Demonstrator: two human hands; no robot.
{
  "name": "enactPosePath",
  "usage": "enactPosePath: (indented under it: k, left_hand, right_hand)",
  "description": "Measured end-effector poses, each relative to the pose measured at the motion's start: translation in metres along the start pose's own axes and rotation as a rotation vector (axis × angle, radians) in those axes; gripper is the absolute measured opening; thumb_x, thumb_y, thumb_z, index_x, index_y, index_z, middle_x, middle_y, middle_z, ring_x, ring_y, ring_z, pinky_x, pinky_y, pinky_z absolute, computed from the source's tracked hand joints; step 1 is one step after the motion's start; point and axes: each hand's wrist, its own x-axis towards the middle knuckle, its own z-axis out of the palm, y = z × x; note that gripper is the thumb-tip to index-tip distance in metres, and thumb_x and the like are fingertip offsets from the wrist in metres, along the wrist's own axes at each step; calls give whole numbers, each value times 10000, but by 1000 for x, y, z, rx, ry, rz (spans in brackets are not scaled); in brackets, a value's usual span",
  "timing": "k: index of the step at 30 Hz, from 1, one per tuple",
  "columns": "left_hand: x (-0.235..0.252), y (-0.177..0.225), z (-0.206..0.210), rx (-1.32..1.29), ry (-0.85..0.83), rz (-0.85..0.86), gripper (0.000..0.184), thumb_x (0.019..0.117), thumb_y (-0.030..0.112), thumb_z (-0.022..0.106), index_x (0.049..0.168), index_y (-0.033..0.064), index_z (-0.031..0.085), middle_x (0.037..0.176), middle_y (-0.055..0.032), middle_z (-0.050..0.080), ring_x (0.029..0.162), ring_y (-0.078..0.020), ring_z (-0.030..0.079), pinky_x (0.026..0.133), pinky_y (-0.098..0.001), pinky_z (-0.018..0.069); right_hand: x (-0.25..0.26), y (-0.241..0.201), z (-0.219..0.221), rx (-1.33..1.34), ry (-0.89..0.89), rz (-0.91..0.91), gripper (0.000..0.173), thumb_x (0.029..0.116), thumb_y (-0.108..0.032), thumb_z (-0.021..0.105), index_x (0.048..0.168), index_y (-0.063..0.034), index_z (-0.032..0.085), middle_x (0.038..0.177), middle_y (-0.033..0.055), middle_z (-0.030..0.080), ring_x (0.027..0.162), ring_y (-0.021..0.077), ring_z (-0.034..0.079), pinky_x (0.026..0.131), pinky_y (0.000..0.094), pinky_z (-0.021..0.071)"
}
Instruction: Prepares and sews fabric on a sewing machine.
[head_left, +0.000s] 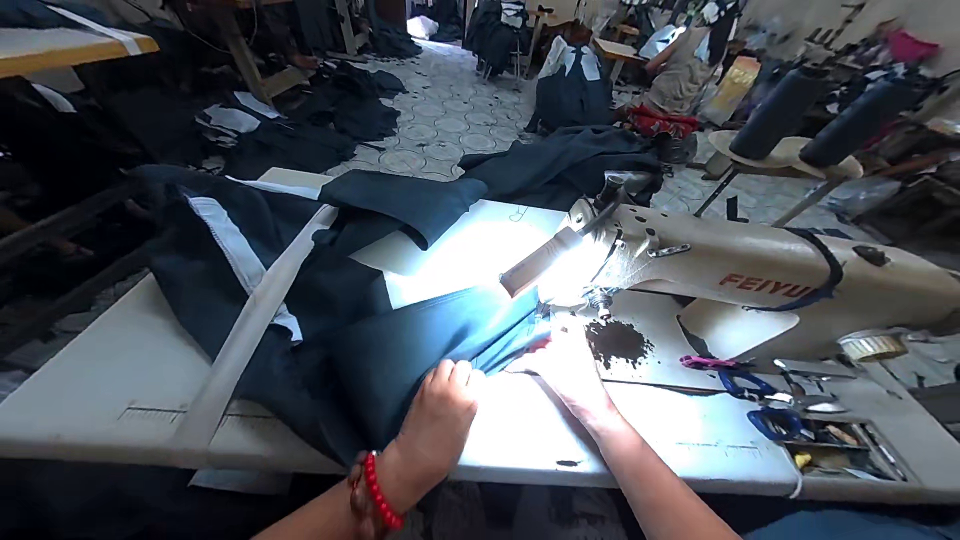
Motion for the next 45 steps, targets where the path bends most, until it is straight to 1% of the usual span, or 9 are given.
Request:
enactPosePath:
  k: [5,10,13,21,27,31,38,42,45]
  left_hand:
    - [33,-19,-46,-389,60,50,224,866,-76,551,959,9,736,904,-132,716,875,-289,707,805,-418,588]
    - [57,-58,-55,-388,-93,-93,212,900,-93,576,949,1,759,873,-152,691,850,-290,687,788,-469,570]
    - [58,-65,-48,-416,-501,-184,285,911,-102,543,1027,11,777,998,-180,729,993,-300,686,923,-472,527]
    - [55,33,-57,-339,-58,168,228,982,120,582,1081,46,773,1161,-130,731,1091,-282,696,952,-441,561]
    - [60,25,3,-339,-133,194,204,924,-15,586,988,33,774,911,-164,709,921,-344,699,850,-507,563]
    - [57,3,-5,-427,-205,199,226,925,1,584,956,60,799,839,-150,694,851,-318,687,811,-474,555]
    - [63,-3,-18,-530,-299,143,232,966,61,582,999,75,812,866,-104,705,852,-203,661,811,-347,530]
    - [72,-5,-22,-607,-297,76,224,957,63,581,966,68,805,836,-63,702,825,-107,644,795,-281,515]
    - [73,-4,-21,-547,-346,27,231,968,68,568,970,60,799,864,-89,718,865,-172,671,829,-357,530]
  right_hand:
    - [-2,10,8,-66,179,-129,331,832,40,684,1142,137,622,1167,258,637,1043,224,660,914,320,555]
    - [-40,-19,-16,528,78,166,512,892,78,540,1385,10,417,1159,84,591,963,68,622,775,234,540]
    - [-53,1,-27,202,-3,32,803,760,-87,732,1474,97,412,1476,231,482,1350,199,490,1093,312,437]
    - [-55,0,-20,-218,22,-10,776,698,-93,772,1393,80,474,1294,251,620,1201,299,625,1000,444,512]
    - [-54,2,-31,-194,-50,-43,676,746,-52,732,1369,81,502,1341,257,591,1226,285,609,1021,406,501]
    - [-53,0,-42,-238,-33,-29,543,798,-11,680,1309,133,569,1170,252,650,943,243,644,820,359,534]
    - [-42,5,-45,-283,-18,-77,461,857,62,550,1309,90,636,1304,274,638,1231,354,610,1048,471,471]
    - [-35,-6,-44,-312,-14,167,342,1011,-60,498,1318,51,602,1168,225,670,895,246,683,807,389,559]
    - [-34,-9,-42,-393,-2,159,326,1027,-84,491,1267,60,659,1151,246,698,1007,308,697,931,439,530]
